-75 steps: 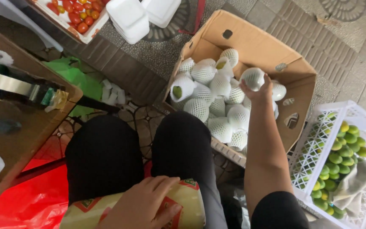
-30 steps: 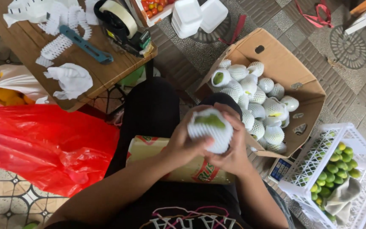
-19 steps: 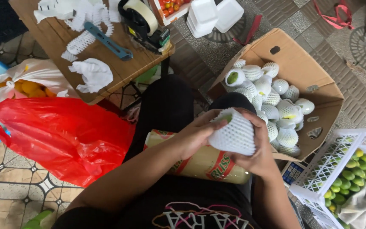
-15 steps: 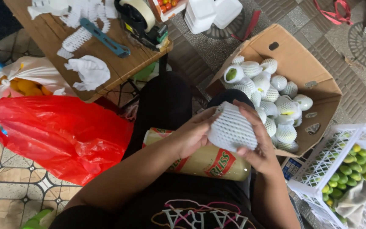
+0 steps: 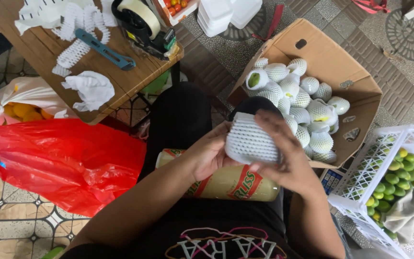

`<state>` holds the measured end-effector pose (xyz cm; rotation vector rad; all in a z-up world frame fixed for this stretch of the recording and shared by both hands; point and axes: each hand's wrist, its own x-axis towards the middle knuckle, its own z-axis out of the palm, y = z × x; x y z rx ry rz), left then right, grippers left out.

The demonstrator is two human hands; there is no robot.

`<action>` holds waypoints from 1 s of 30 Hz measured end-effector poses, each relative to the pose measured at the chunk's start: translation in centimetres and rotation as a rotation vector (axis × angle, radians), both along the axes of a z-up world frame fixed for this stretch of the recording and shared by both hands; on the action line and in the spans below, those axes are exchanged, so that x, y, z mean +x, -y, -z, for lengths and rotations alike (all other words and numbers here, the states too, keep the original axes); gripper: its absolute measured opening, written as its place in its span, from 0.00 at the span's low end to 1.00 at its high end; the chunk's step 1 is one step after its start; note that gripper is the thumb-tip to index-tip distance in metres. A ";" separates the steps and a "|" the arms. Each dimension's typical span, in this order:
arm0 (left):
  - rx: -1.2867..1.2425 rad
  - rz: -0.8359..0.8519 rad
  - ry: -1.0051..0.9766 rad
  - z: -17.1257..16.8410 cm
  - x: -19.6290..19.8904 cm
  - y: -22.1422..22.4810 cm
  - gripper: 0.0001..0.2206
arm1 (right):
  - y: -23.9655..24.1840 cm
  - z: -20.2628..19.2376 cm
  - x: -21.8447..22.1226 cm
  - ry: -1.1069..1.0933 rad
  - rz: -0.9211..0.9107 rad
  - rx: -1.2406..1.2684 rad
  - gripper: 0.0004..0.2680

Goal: Wrapping individual fruits in protective foam nets and packing them into a cardboard box.

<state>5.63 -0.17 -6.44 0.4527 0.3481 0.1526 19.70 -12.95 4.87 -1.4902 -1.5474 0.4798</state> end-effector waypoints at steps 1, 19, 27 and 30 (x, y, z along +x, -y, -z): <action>-0.001 0.003 0.000 -0.3 0.0 -0.2 0.13 | -0.1 -0.1 -0.2 0.000 0.003 -0.001 0.32; 2.095 0.263 -0.305 -8.6 -7.8 0.6 0.43 | 2.6 10.4 5.7 -1.147 0.510 -0.063 0.29; 2.416 0.237 -0.249 -3.4 -5.8 -1.1 0.53 | 2.5 16.5 7.1 -1.571 0.481 -0.264 0.33; 1.999 0.674 -0.248 -7.6 -3.8 -4.5 0.50 | 1.5 14.1 5.5 -1.225 0.705 -0.254 0.34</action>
